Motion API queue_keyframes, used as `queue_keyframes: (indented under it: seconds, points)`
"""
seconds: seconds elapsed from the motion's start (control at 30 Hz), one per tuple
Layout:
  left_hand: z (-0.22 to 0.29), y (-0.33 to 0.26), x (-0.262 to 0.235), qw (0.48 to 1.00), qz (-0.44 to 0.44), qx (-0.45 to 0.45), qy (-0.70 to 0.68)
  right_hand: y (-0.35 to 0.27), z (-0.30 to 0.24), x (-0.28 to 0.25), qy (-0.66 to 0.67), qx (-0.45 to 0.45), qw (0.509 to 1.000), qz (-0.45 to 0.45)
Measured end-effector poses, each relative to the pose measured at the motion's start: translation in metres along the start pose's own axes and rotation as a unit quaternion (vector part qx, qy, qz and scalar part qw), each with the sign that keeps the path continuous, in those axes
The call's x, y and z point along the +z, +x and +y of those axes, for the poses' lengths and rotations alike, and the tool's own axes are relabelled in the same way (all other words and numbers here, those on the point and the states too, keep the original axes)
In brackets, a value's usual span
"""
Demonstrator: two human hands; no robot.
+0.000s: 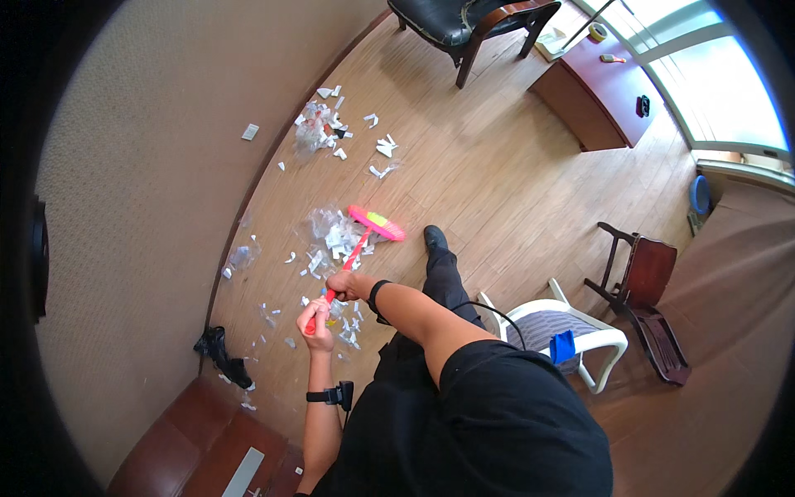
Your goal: Sweeping paper scraps and debris from the floor using a squeegee-broom and moving chairs to clear the area.
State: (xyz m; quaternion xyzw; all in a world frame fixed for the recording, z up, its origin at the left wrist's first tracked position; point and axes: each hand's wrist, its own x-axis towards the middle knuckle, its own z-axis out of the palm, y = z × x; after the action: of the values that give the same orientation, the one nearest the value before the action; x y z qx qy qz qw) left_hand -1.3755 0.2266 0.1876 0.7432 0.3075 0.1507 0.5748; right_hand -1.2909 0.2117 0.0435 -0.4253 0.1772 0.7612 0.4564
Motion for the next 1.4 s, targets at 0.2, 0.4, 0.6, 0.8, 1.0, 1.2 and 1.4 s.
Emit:
queue_keyframes:
  seconds: [0.2,0.4,0.6,0.8,1.0,1.2,1.4]
  points:
    - [0.012,0.014,0.031,0.995,-0.036,-0.017,0.097,0.023,0.004,-0.026,0.04,0.044,0.987,-0.147]
    - [0.032,0.02,0.069,0.973,-0.096,0.018,0.211,0.013,0.022,-0.058,-0.424,-0.383,0.772,-0.278]
    - [0.063,0.033,0.107,0.959,-0.225,0.078,0.155,-0.021,0.01,-0.102,-0.343,-0.467,0.747,-0.325]
    - [0.083,0.043,0.115,0.935,-0.303,0.139,0.12,-0.102,-0.024,-0.111,-0.265,-0.135,0.954,-0.026]
    - [0.086,0.064,0.126,0.925,-0.292,0.235,0.062,-0.139,-0.073,-0.12,-0.154,-0.165,0.96,0.163]
    - [0.074,0.097,0.13,0.958,-0.185,0.214,0.047,-0.125,-0.133,-0.152,-0.115,-0.173,0.944,0.255]
    - [0.032,0.158,0.127,0.971,-0.181,0.151,0.032,-0.081,-0.182,-0.163,-0.024,-0.159,0.948,0.275]
